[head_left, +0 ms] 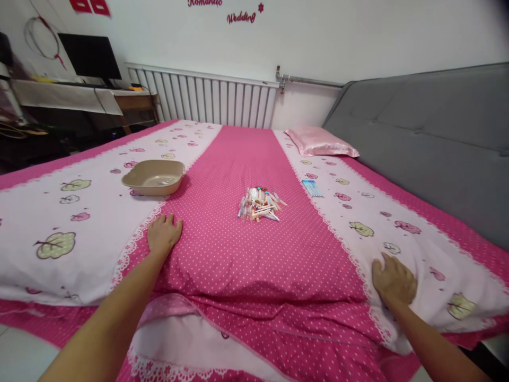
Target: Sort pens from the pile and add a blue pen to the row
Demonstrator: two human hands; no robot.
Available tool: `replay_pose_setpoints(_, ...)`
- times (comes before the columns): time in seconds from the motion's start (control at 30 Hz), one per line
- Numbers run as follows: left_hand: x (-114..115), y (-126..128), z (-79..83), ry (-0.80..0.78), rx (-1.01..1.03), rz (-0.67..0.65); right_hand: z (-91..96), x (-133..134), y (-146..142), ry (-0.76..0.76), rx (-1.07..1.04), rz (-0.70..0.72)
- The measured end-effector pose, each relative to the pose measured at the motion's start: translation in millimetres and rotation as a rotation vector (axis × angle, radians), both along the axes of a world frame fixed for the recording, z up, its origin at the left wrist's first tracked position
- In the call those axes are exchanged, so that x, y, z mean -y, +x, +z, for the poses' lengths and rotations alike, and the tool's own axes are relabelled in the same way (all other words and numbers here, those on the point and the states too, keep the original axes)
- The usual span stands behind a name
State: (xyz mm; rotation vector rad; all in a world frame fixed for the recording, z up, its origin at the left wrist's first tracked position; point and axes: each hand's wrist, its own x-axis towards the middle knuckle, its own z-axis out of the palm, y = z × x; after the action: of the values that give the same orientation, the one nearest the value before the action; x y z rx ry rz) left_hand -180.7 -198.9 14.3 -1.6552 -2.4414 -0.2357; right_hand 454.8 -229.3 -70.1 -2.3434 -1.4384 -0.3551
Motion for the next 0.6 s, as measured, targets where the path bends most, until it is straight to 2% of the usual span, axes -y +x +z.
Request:
replay_pose_setpoints(0.1, -0.3, -0.4, 0.0, -0.003, -0.007, -0.002, 0.7, 0.0, -1.1, 0.034, -0.006, -0.033)
replay_pose_setpoints(0.6, -1.3, -1.8, -0.2, -0.021, -0.037, 0.006, 3.1, 0.5, -4.4, 0.009, 0.016, -0.044)
